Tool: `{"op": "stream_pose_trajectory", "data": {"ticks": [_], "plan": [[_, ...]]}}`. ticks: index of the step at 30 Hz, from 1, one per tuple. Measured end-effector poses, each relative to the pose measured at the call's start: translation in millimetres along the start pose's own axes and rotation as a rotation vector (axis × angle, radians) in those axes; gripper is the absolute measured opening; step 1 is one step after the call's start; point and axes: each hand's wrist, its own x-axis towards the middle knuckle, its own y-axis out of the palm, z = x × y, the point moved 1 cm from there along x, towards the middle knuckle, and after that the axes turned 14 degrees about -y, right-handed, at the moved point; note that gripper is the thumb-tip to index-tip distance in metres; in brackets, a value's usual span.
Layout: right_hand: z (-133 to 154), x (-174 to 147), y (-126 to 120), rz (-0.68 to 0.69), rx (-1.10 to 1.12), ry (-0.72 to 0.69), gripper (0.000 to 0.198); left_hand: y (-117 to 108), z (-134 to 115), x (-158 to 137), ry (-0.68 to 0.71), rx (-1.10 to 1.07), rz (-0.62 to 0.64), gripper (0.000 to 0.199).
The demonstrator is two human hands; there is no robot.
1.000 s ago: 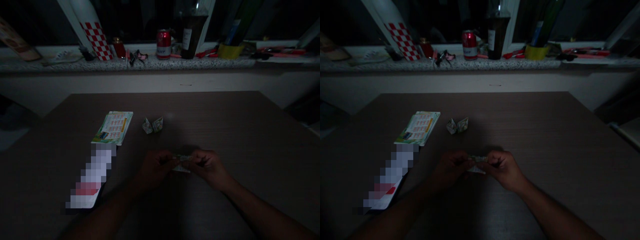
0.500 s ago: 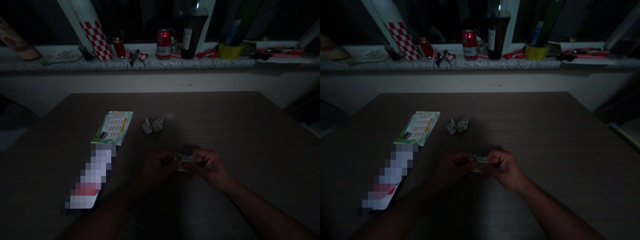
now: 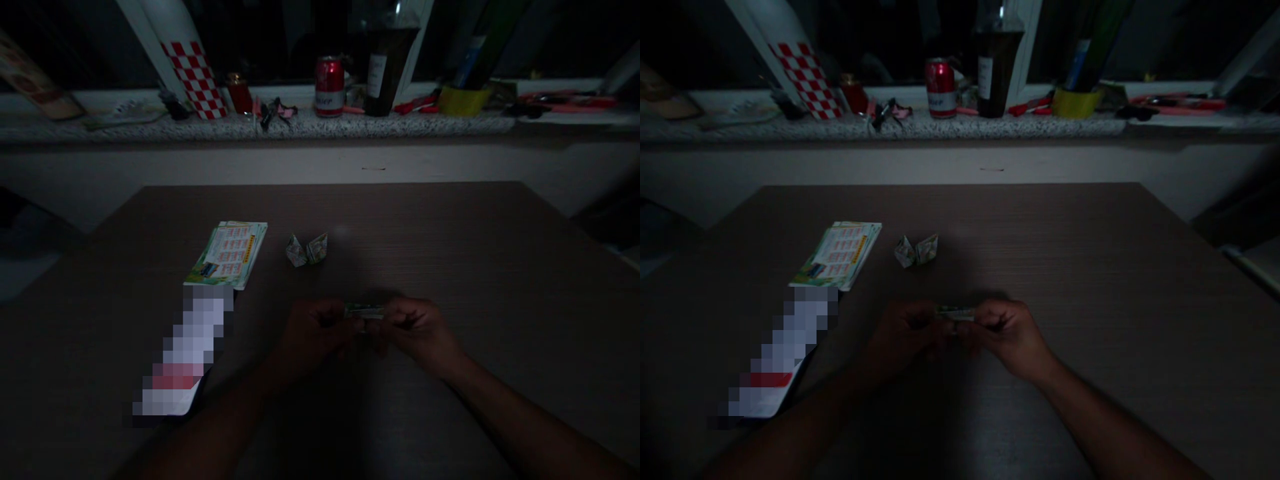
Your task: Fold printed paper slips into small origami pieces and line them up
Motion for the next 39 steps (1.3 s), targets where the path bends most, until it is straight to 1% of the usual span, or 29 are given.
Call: {"op": "stream_pose_trajectory", "data": {"ticks": [3, 5, 7, 10, 13, 14, 15, 17, 18, 19, 20, 22, 23, 24, 26, 29, 33, 37, 39], "plan": [[-0.9, 0.3, -2.0, -0.015, -0.012, -0.043, 0.023, -0.5, 0.6, -1.1, 0.013, 0.009, -0.036, 0.021], [-0.4, 0.1, -4.8, -0.034, -0.056, -0.113, 0.022, -1.4, 1.1, -1.0, 0.054, 0.009, -0.023, 0.017], [0.3, -0.3, -7.4, -0.056, -0.100, -0.172, 0.023, -3.1, 0.9, -1.0, 0.120, 0.002, -0.038, 0.020], [0.3, -1.0, -7.9, -0.100, -0.156, -0.181, 0.022, -5.7, 0.0, -2.5, 0.221, 0.051, -0.094, 0.023], [-0.1, -1.1, -4.5, -0.149, -0.198, -0.198, 0.015, -5.1, 1.1, -4.6, 0.252, 0.074, -0.090, 0.020], [0.0, -0.9, -3.2, -0.168, -0.208, -0.214, 0.013, -4.2, 2.0, -4.9, 0.246, 0.047, -0.087, 0.020], [0.4, -0.5, -2.2, -0.190, -0.207, -0.229, 0.013, -3.1, 2.9, -4.8, 0.225, 0.005, -0.082, 0.028], [1.5, 0.4, -0.8, -0.240, -0.168, -0.239, 0.014, -0.6, 4.3, -3.5, 0.153, -0.082, -0.070, 0.049], [2.1, 0.9, -0.4, -0.264, -0.135, -0.232, 0.016, 0.5, 4.5, -2.5, 0.112, -0.097, -0.059, 0.054], [2.7, 1.4, -0.2, -0.278, -0.099, -0.220, 0.018, 1.4, 4.2, -1.4, 0.076, -0.090, -0.048, 0.051], [3.2, 1.8, 0.1, -0.279, -0.070, -0.206, 0.022, 1.8, 3.7, -0.4, 0.051, -0.072, -0.039, 0.043], [3.4, 2.1, 0.8, -0.231, -0.053, -0.170, 0.031, 1.6, 1.9, 1.2, 0.043, -0.034, -0.034, 0.022], [3.0, 2.0, 1.2, -0.186, -0.060, -0.153, 0.032, 1.0, 1.1, 1.6, 0.049, -0.030, -0.040, 0.016], [2.3, 1.8, 1.5, -0.138, -0.074, -0.137, 0.030, 0.2, 0.5, 1.8, 0.056, -0.038, -0.050, 0.014], [0.2, 0.9, 1.3, -0.073, -0.114, -0.123, 0.020, -1.2, -0.1, 1.8, 0.064, -0.054, -0.066, 0.013], [-2.9, -0.3, -0.7, -0.071, -0.161, -0.125, 0.012, -2.5, -0.2, 1.5, 0.056, -0.032, -0.050, 0.014], [-5.1, -1.1, -2.0, -0.039, -0.100, -0.111, 0.011, -3.5, -0.3, 2.0, 0.050, 0.022, 0.004, 0.012], [-3.5, -2.0, -2.2, 0.007, -0.063, -0.078, 0.013, -2.5, 0.1, 2.5, 0.045, -0.034, 0.081, 0.015], [-1.3, -2.4, -2.7, 0.015, -0.069, -0.064, 0.014, -1.5, 0.1, 2.0, 0.038, -0.029, 0.092, 0.013]]}}
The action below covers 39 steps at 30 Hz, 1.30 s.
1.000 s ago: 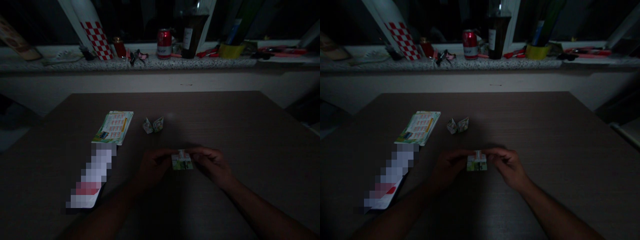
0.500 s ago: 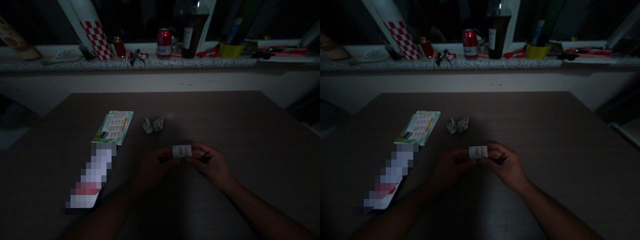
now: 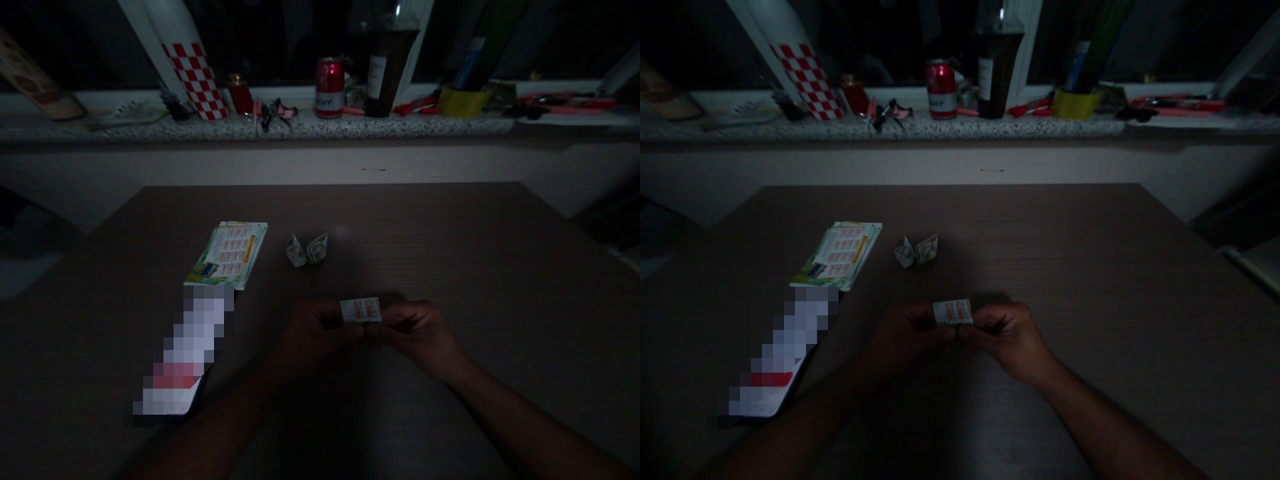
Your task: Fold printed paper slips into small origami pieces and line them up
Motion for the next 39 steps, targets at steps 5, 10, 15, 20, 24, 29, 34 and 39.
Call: {"op": "stream_pose_trajectory", "data": {"ticks": [5, 10, 15, 20, 24, 29, 34, 39], "plan": [[4.0, 1.0, -0.2, 0.015, 0.036, 0.025, 0.019, 1.2, -1.1, -1.7, -0.038, 0.006, -0.009, 0.017], [3.0, 1.4, 2.0, 0.031, 0.122, 0.052, 0.018, 0.1, -0.7, -0.1, -0.055, -0.080, 0.072, 0.016], [4.8, 0.6, 1.3, 0.015, 0.098, 0.044, 0.021, -0.2, -0.7, 0.3, -0.020, -0.076, 0.082, 0.019], [4.5, 1.2, 2.1, -0.023, 0.052, 0.057, 0.023, -0.7, 0.4, -1.3, -0.048, -0.037, 0.009, 0.020], [3.3, 2.2, 2.1, -0.018, 0.033, 0.042, 0.024, 0.5, 1.0, 0.6, -0.017, -0.080, 0.089, 0.020], [3.4, 2.8, 2.6, -0.015, 0.024, 0.050, 0.025, -1.6, 0.1, 1.4, 0.003, 0.041, -0.009, 0.025], [5.1, 2.4, 1.8, -0.036, -0.023, 0.033, 0.029, 0.3, -1.6, -1.6, -0.014, 0.022, 0.021, 0.024], [3.8, 2.9, 2.7, -0.011, -0.010, 0.046, 0.032, 0.5, -3.0, -2.8, -0.005, 0.172, -0.094, 0.028]]}}
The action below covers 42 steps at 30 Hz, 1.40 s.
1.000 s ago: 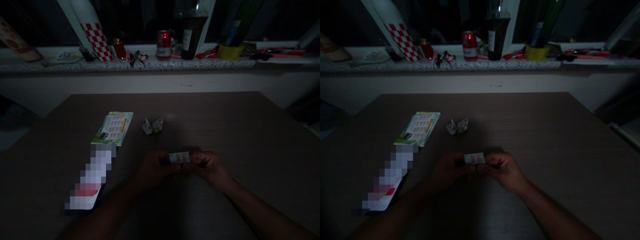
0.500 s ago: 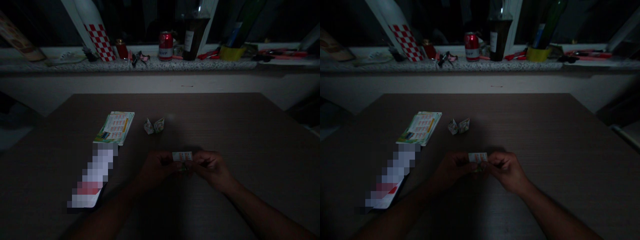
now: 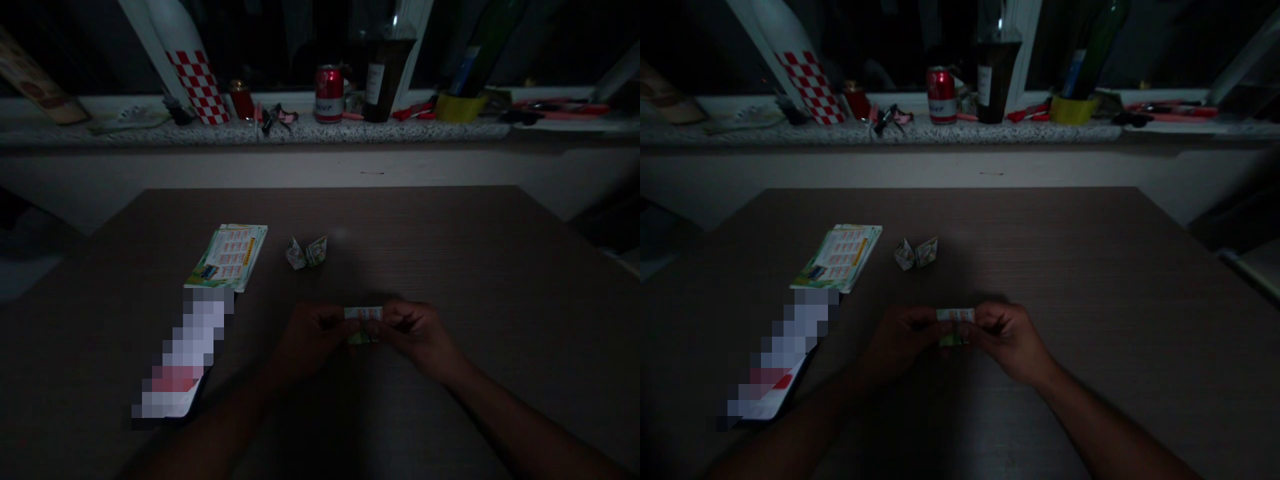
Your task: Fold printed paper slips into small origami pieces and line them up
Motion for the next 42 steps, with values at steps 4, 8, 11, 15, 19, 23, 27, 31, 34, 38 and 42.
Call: {"op": "stream_pose_trajectory", "data": {"ticks": [4, 8, 11, 15, 19, 23, 27, 31, 34, 38, 42], "plan": [[-0.2, -0.3, 0.2, -0.038, -0.024, -0.033, 0.031, 0.7, 3.0, 1.1, -0.017, 0.008, -0.017, 0.029], [1.1, 0.4, 0.2, 0.008, 0.000, -0.006, 0.032, 2.2, 5.4, 1.5, -0.009, 0.004, -0.013, 0.031], [3.0, 0.3, 0.3, -0.005, -0.035, -0.022, 0.035, 3.5, 4.9, 0.5, 0.016, 0.045, -0.035, 0.034], [3.2, -1.1, 1.3, -0.021, -0.062, -0.060, 0.036, 6.2, 4.8, -0.6, 0.011, -0.074, -0.030, 0.024], [1.0, -2.1, 1.7, -0.013, -0.033, -0.064, 0.030, 7.2, 4.8, -0.6, 0.038, -0.107, -0.046, 0.021], [1.3, -2.5, 1.2, -0.016, -0.038, -0.058, 0.028, 7.2, 5.2, -0.7, 0.032, -0.150, -0.023, 0.021], [3.6, -2.6, 1.9, -0.027, -0.069, -0.059, 0.029, 7.4, 5.9, -1.4, 0.086, -0.142, -0.026, 0.018], [5.8, -2.6, 2.8, -0.031, -0.063, -0.092, 0.028, 8.1, 7.4, -1.0, 0.074, -0.177, -0.009, 0.019], [6.2, -2.7, 3.1, -0.014, -0.070, -0.094, 0.026, 8.2, 6.8, -1.5, 0.089, -0.170, -0.027, 0.017], [6.2, -2.8, 4.1, -0.011, -0.068, -0.118, 0.023, 8.1, 4.5, -4.1, 0.157, -0.129, -0.054, 0.014], [5.1, -1.2, 5.3, -0.011, -0.014, -0.074, 0.025, 7.3, 5.8, -3.5, 0.167, -0.140, -0.082, 0.013]]}}
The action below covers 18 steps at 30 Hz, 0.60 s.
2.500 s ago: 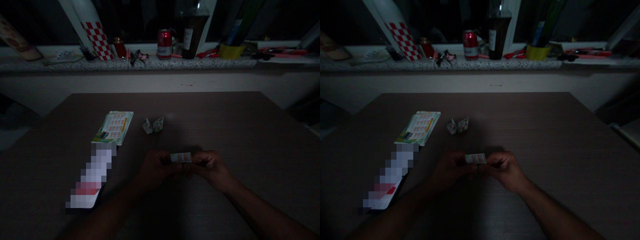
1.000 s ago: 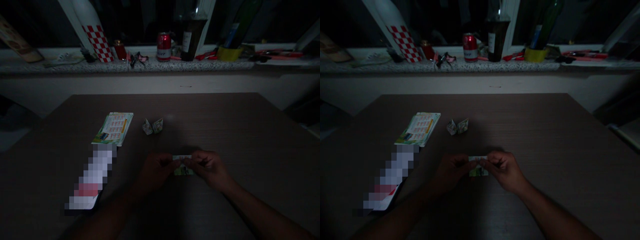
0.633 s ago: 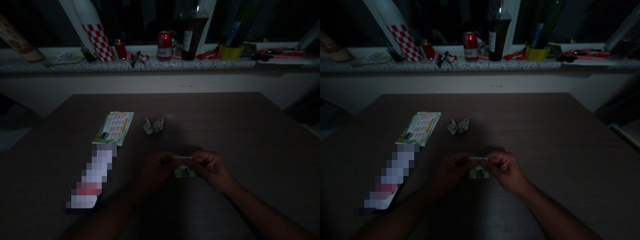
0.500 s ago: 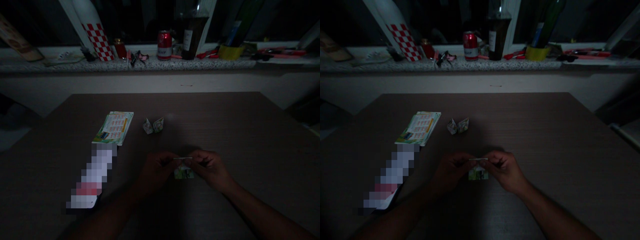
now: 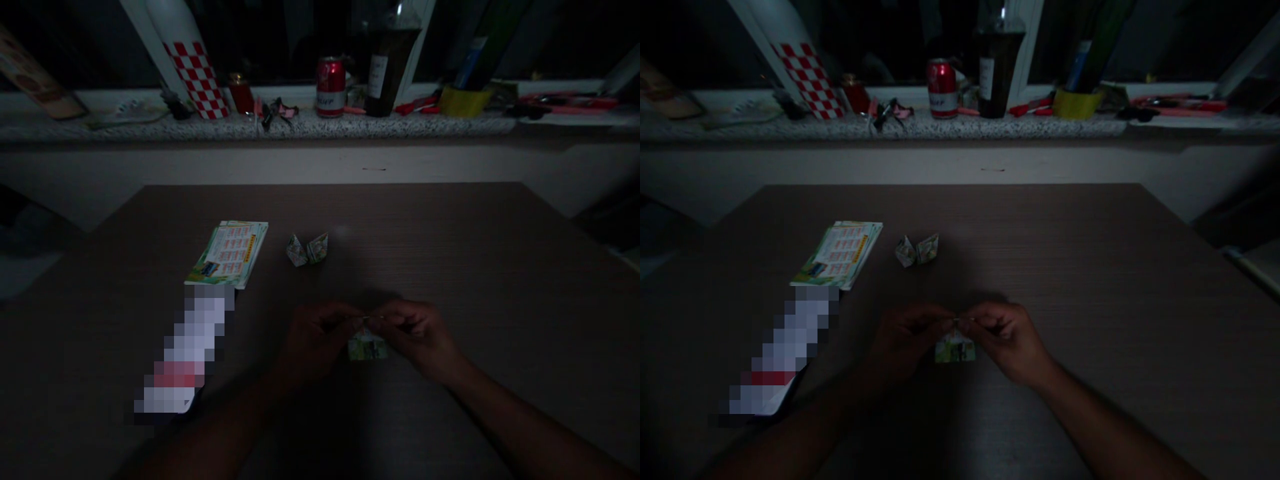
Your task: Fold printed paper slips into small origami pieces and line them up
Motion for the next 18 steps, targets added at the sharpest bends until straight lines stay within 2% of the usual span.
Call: {"op": "stream_pose_trajectory", "data": {"ticks": [4, 8, 18], "plan": [[-3.6, 0.7, -1.8, -0.029, 0.043, 0.057, 0.027, -2.6, 0.9, 3.5, -0.048, -0.069, -0.060, 0.012], [-6.4, 0.6, -5.8, -0.102, 0.065, 0.023, 0.020, -3.9, -1.8, 5.6, -0.058, -0.098, -0.072, 0.015], [-7.7, 3.2, -11.4, -0.190, 0.105, -0.024, 0.019, -8.7, 1.8, 0.6, -0.004, -0.188, 0.060, 0.020]]}}
